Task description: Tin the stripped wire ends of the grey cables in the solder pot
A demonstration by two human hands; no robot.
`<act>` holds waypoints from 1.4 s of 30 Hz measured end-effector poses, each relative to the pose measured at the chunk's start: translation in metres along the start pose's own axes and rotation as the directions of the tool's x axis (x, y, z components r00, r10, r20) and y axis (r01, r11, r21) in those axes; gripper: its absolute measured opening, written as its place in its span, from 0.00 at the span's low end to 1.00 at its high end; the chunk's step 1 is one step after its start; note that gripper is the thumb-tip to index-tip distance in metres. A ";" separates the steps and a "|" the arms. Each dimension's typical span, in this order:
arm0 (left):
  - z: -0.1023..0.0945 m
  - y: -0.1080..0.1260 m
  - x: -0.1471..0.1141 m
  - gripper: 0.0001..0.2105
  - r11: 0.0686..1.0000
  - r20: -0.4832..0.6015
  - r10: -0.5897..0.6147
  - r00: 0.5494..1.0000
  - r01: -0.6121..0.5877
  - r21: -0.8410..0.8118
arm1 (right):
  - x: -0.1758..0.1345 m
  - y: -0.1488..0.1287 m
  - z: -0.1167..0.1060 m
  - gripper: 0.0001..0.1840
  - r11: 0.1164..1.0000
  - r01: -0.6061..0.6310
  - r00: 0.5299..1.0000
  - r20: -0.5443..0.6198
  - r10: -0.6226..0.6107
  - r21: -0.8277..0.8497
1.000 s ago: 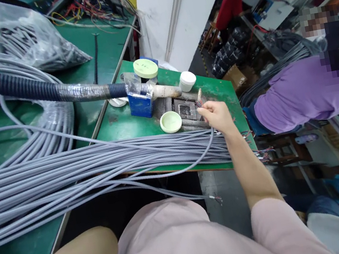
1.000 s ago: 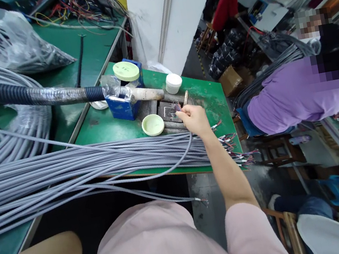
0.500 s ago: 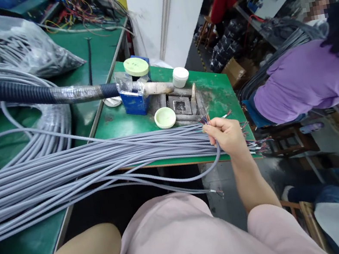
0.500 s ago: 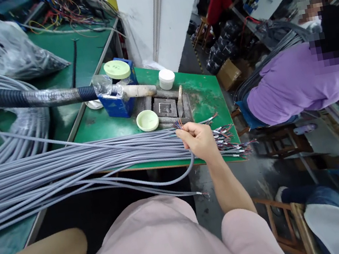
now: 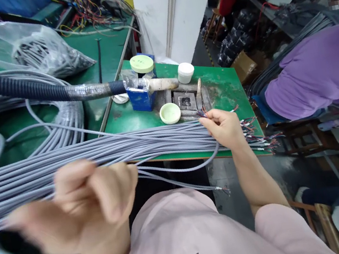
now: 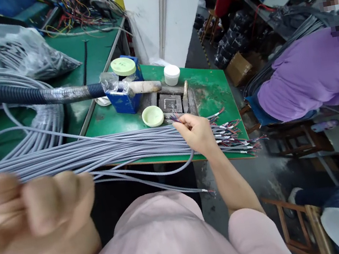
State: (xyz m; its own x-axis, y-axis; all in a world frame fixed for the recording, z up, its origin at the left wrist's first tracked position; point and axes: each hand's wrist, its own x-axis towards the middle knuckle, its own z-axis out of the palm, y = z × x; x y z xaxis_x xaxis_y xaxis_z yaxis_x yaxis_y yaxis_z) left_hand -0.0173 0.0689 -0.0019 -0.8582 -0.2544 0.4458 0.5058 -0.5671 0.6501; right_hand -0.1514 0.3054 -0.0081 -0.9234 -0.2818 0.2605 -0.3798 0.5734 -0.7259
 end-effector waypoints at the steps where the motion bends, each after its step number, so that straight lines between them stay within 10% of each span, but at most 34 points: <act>1: -0.002 -0.007 0.000 0.17 0.998 0.036 0.013 0.999 -0.015 0.066 | 0.006 0.000 0.003 0.13 0.999 0.027 1.000 0.006 -0.027 -0.031; 11: -0.040 -0.077 -0.004 0.12 0.592 -0.104 -0.009 0.995 0.089 0.801 | 0.083 0.016 0.065 0.11 0.771 0.331 0.935 0.300 -0.190 -0.544; 23: -0.051 -0.080 0.003 0.12 0.587 -0.090 -0.033 0.995 0.092 0.804 | 0.099 0.027 0.090 0.12 0.606 0.456 0.871 0.468 -0.151 -0.652; 33: -0.058 -0.081 0.004 0.12 0.566 -0.072 -0.036 0.997 0.080 0.820 | 0.120 0.057 0.039 0.13 0.672 0.184 0.981 0.180 -0.076 -0.717; 42: -0.063 -0.082 0.005 0.12 0.533 -0.094 -0.060 0.994 0.111 0.839 | 0.135 0.085 0.054 0.15 0.588 0.138 0.978 0.203 0.045 -0.797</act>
State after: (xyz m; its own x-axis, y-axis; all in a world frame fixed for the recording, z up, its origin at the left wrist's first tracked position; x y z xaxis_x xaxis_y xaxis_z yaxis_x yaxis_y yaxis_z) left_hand -0.0686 0.0648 -0.0923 -0.8915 -0.2921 0.3463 0.2474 0.3265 0.9122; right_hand -0.3056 0.2746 -0.0685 -0.9091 -0.4060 0.0931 -0.3950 0.9112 0.1169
